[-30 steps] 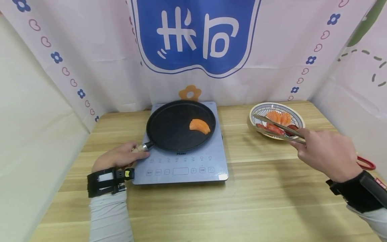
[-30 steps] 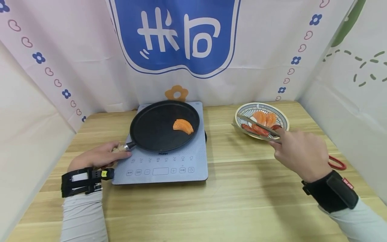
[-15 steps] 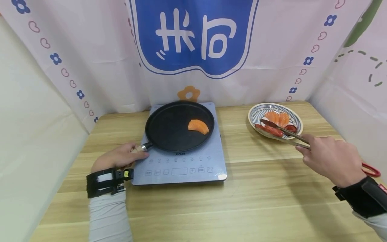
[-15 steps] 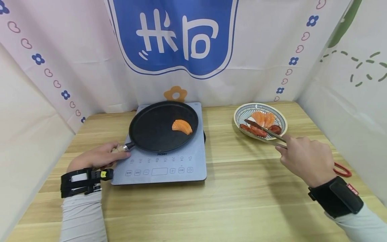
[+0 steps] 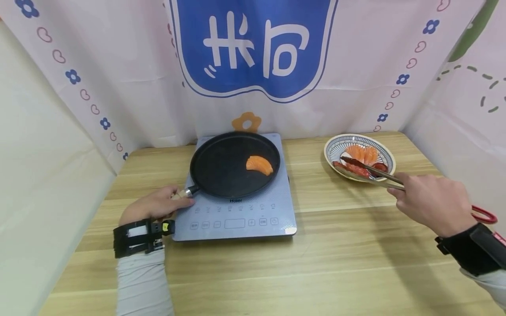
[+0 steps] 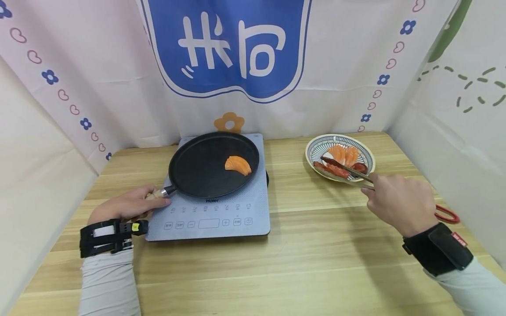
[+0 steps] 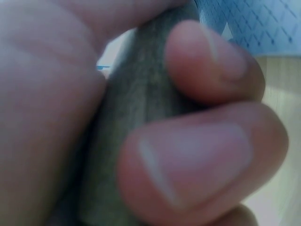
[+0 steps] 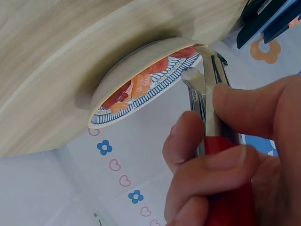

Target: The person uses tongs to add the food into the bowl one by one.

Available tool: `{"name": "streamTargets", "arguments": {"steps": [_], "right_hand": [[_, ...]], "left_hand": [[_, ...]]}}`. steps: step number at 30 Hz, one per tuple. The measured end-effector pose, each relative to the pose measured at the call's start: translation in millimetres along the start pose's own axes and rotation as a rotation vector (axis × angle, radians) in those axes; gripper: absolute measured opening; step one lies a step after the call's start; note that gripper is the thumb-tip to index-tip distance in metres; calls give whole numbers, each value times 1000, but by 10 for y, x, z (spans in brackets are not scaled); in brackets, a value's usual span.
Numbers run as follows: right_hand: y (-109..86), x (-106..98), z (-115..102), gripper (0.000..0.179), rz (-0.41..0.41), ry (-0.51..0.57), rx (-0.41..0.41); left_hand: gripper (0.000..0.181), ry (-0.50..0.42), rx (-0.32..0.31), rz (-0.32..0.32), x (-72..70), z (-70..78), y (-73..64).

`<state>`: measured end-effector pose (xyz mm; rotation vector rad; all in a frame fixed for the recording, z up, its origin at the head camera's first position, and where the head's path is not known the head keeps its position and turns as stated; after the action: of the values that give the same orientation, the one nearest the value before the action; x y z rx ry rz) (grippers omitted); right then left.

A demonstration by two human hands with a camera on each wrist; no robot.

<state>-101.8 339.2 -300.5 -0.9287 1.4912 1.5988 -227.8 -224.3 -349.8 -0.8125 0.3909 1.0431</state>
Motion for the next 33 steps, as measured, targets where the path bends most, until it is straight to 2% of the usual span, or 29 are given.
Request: {"name": "streamTargets", "arguments": {"steps": [9, 16, 23, 27, 33], "right_hand": [[61, 53, -58, 21, 0, -12, -74], [58, 115, -88, 35, 52, -32, -94], [24, 249, -82, 36, -28, 1, -38], [-9, 308, -80, 38, -38, 28, -17], [-19, 430, -49, 29, -123, 83, 25]], "left_hand": [[38, -34, 5, -20, -12, -22, 4], [41, -45, 2, -14, -1, -25, 12], [40, -45, 10, -16, -2, -38, 12], [39, -56, 15, -26, 3, -44, 21], [39, -64, 12, -29, 11, -55, 29]]}}
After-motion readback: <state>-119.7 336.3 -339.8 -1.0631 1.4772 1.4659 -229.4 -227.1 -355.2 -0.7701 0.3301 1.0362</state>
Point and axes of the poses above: each hand's wrist, its own y-axis towards the middle knuckle, its own x-axis out of the palm, z = x × y, the point moved 4 cm from there along y, towards the middle knuckle, and after that the axes turned 7 degrees about z, right-handed, at the moved point
